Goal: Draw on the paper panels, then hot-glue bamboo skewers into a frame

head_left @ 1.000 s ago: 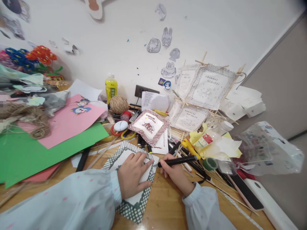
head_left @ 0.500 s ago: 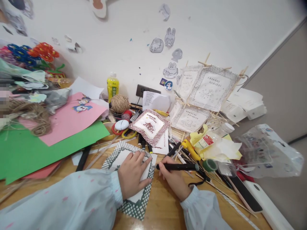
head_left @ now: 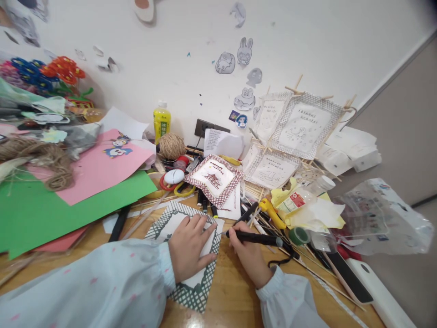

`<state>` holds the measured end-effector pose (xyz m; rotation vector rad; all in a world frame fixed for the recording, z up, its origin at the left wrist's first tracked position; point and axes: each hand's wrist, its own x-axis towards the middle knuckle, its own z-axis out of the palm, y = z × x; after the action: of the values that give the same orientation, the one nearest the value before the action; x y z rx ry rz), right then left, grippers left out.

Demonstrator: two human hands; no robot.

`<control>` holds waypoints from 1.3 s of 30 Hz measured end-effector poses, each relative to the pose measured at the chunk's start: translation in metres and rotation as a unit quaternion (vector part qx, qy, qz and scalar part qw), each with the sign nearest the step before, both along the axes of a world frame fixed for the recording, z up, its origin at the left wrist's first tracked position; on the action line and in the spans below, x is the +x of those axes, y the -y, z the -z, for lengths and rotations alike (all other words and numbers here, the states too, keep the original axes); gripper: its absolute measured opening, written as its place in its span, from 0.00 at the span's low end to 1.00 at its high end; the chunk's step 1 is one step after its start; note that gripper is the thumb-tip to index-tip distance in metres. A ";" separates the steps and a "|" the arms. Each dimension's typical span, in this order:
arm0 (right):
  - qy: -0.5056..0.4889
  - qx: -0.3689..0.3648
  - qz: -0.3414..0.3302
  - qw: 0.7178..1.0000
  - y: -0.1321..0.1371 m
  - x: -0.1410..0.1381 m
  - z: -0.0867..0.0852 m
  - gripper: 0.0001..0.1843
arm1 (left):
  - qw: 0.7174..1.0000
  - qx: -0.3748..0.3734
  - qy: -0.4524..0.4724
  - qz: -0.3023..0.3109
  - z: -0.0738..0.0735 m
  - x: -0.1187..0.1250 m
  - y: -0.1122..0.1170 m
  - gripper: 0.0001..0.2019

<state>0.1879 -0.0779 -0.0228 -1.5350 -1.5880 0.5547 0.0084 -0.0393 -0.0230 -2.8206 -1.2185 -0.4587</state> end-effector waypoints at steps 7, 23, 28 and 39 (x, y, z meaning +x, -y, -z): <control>-0.042 -0.045 -0.060 0.996 0.002 0.000 0.004 0.14 | 1.000 0.007 0.005 -0.004 -0.001 0.000 0.001 0.30; -0.009 -0.037 -0.040 0.998 0.007 -0.005 -0.001 0.13 | 1.000 -0.003 0.006 0.004 -0.001 0.000 0.000 0.30; 0.022 -0.023 -0.066 0.997 0.007 -0.008 -0.003 0.12 | 1.000 0.001 0.012 0.001 0.000 0.000 0.000 0.30; 0.056 0.067 0.067 0.994 0.002 0.002 -0.006 0.10 | 0.999 0.024 0.044 0.011 -0.005 -0.003 -0.006 0.26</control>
<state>0.1898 -0.0796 -0.0163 -1.5806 -1.5576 0.2870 0.0051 -0.0329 -0.0181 -2.8040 -1.1744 -0.6120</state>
